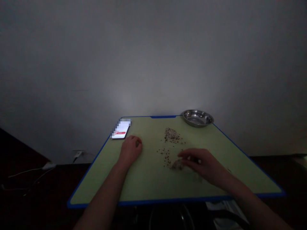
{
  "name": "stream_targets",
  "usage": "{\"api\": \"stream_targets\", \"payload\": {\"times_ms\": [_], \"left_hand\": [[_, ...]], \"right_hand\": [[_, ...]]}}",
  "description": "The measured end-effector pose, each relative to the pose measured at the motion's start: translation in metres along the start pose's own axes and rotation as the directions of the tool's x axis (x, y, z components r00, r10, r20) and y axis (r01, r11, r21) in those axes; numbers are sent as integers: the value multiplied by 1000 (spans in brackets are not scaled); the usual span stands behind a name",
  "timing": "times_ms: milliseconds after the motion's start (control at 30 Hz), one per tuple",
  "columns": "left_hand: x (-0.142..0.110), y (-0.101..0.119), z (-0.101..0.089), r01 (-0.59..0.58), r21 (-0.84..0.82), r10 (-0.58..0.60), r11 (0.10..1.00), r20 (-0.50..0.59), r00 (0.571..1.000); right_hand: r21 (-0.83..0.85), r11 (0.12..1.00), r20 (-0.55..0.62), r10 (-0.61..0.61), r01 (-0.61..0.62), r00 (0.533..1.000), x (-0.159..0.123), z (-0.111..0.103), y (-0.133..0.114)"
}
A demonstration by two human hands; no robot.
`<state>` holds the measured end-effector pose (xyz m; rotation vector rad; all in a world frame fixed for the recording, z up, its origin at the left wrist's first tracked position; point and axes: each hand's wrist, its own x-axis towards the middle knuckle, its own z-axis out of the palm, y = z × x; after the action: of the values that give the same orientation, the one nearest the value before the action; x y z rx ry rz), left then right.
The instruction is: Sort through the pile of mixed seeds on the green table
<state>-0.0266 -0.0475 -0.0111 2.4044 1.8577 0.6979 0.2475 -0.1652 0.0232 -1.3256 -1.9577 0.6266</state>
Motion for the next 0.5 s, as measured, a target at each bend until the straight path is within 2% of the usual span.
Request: {"api": "stream_targets", "payload": {"times_ms": [67,167,333,500], "left_hand": [[0,-1,0,-5,3,5,1000,3,1000],[1,-1,1,-3,-7,3,1000,-1,1000],[0,-1,0,-17,-27,16,1000,-14,1000],[-2,-1,-2,-1,-36,1,999,-5,1000]], "right_hand": [[-50,997,-84,48,-53,995,2,-14,10],[-114,991,-77,64,-73,995,2,-20,21],[-221,974,95,65,-42,993,0,7,18],[-431,900,131,-1,58,991,6,34,9]]}}
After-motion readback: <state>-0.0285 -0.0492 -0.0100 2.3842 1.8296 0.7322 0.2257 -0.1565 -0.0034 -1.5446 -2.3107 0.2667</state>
